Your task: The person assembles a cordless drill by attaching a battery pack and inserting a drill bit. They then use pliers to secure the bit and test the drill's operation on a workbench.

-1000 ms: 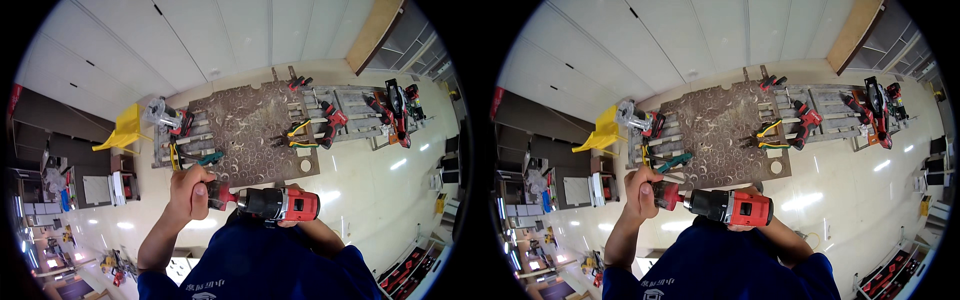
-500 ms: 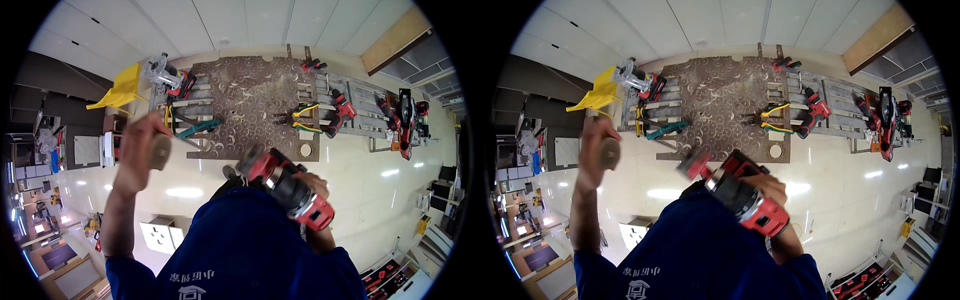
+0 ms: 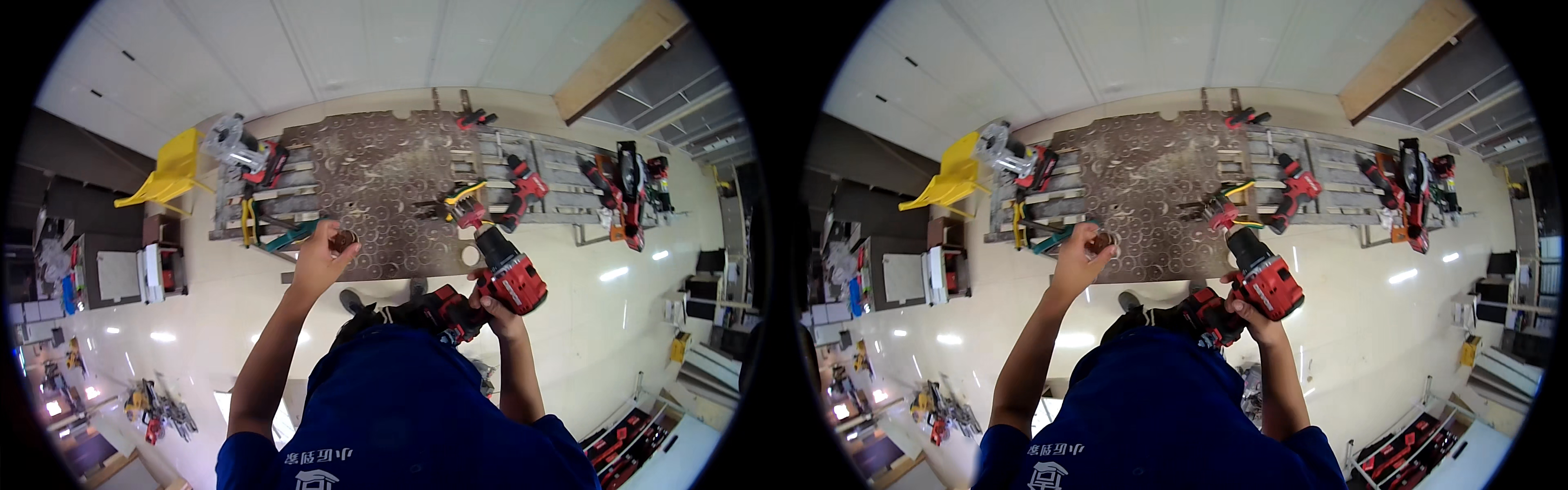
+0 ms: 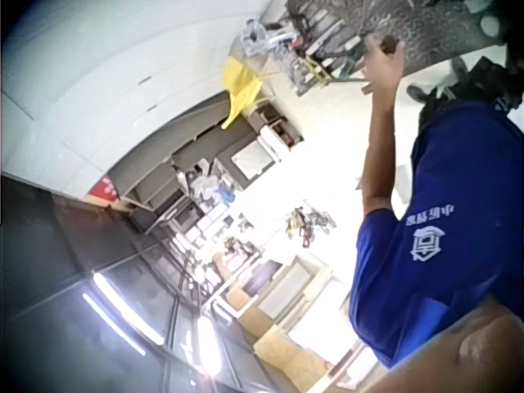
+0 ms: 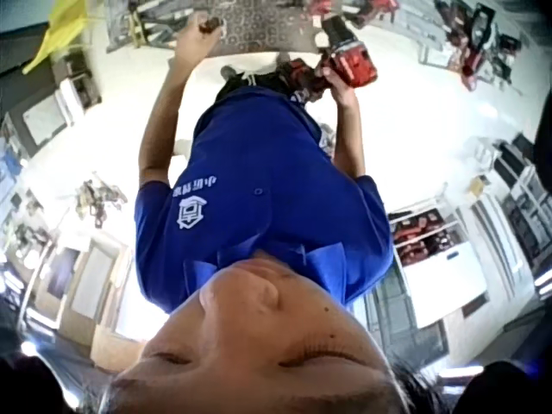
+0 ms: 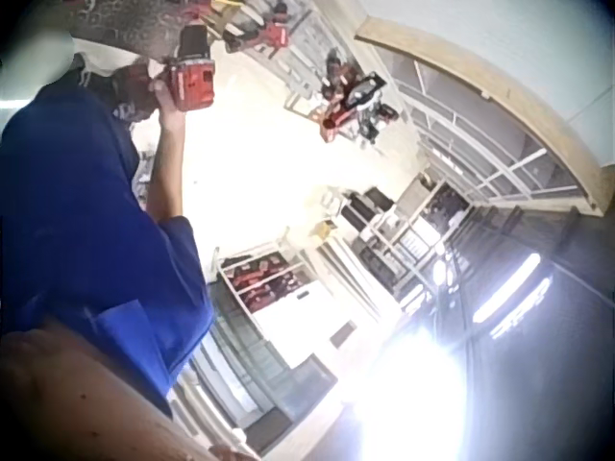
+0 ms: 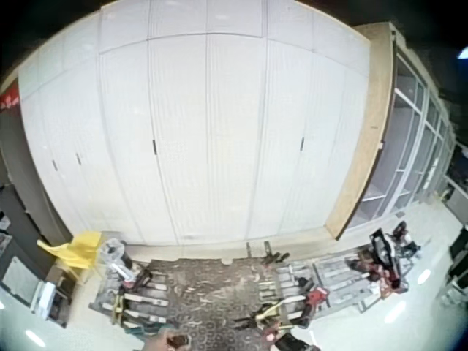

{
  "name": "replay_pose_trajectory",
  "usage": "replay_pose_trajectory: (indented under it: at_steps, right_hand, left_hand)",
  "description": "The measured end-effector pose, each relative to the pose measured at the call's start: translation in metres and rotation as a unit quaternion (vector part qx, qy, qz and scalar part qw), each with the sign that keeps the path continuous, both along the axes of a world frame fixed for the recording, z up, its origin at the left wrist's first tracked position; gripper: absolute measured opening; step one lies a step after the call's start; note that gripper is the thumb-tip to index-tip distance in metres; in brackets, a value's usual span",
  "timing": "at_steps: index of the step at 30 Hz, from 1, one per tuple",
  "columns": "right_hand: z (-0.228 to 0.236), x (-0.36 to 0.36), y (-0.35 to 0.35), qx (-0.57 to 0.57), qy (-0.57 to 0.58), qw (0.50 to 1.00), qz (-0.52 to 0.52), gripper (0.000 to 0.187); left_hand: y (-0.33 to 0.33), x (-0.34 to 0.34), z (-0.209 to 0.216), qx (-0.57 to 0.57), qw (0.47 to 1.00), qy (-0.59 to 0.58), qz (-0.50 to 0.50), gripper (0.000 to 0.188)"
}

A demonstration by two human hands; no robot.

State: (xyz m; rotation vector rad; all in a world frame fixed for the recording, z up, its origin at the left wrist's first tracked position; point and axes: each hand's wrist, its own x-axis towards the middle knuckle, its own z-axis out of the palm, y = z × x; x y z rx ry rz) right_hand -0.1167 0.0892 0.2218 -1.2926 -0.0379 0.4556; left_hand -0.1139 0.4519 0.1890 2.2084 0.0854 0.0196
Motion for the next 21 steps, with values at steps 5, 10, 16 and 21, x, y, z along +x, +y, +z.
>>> replay_pose_trajectory:
  at_steps: [5,10,16,21]
  right_hand:
    - [-0.016,-0.003,-0.031,0.081,0.080,0.993,-0.026,0.053]
    - [-0.012,-0.023,-0.062,0.084,0.077,0.989,-0.095,0.049]
    - [-0.011,-0.029,-0.101,0.051,0.068,0.987,-0.134,0.050]
    - [-0.021,-0.020,-0.132,0.037,0.059,0.991,-0.112,0.044]
  left_hand:
    - [-0.038,0.062,-0.069,0.212,0.976,-0.037,-0.039,0.056]
    - [-0.058,0.102,-0.101,-0.182,0.983,-0.025,0.004,0.058]
    - [-0.061,0.124,-0.075,-0.375,0.927,0.005,-0.012,0.059]
    - [-0.058,0.142,-0.062,-0.134,0.990,0.030,0.015,0.058]
